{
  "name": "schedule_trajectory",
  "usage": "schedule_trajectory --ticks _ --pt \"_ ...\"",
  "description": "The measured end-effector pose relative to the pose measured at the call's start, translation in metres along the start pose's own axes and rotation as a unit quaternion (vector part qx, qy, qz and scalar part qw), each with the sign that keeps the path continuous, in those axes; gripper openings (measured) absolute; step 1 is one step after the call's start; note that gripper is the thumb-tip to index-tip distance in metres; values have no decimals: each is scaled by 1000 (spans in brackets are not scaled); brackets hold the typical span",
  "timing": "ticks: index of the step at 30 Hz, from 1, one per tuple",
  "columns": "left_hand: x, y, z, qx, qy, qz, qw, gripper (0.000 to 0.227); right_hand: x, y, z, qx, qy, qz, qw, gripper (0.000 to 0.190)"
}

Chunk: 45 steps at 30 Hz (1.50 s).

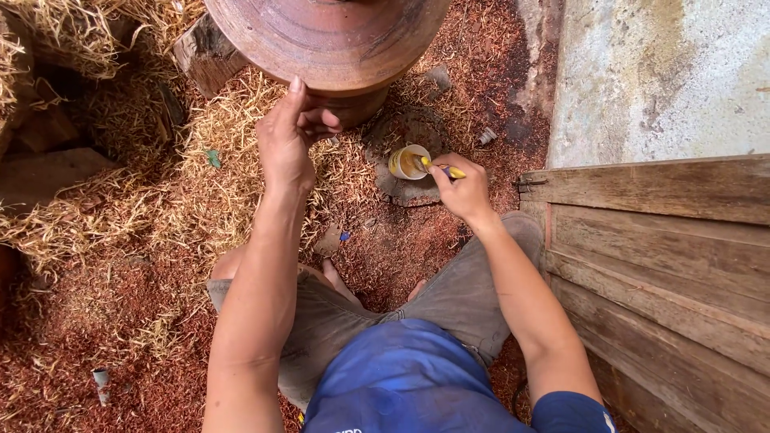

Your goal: Applying a clear varnish or finish to a decorative wooden vase using a brush.

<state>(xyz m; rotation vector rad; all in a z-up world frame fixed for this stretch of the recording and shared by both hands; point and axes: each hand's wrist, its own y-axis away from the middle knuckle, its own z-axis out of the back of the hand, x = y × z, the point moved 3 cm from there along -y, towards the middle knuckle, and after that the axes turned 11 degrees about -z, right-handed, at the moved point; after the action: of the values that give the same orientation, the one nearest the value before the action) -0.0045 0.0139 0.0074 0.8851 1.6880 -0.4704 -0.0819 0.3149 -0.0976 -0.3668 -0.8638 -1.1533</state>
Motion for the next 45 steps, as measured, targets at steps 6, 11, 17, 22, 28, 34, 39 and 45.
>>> schedule_trajectory --ticks 6,11,17,22,28,34,39,45 --pt "0 0 -1 -9 12 -1 1000 39 23 20 28 -56 -33 73 995 10" --pt "-5 10 -4 -10 -6 10 1000 43 -20 24 1 -86 -65 16 994 10" --pt "-24 -12 14 -44 -40 24 998 50 52 24 84 -192 -281 137 930 9" --pt "-18 -23 22 -42 9 43 998 51 192 29 155 -194 -340 395 831 7" --pt "-1 -27 23 -23 22 16 999 38 342 28 134 -196 -140 626 742 20" --pt "-14 -19 21 -39 9 -11 999 29 347 34 127 -265 -89 586 760 14" --pt "-7 -11 15 -13 -61 -23 998 31 303 70 132 -331 -172 518 770 26" --pt "3 -5 1 -23 31 -5 999 30 369 21 74 -186 28 559 808 26"
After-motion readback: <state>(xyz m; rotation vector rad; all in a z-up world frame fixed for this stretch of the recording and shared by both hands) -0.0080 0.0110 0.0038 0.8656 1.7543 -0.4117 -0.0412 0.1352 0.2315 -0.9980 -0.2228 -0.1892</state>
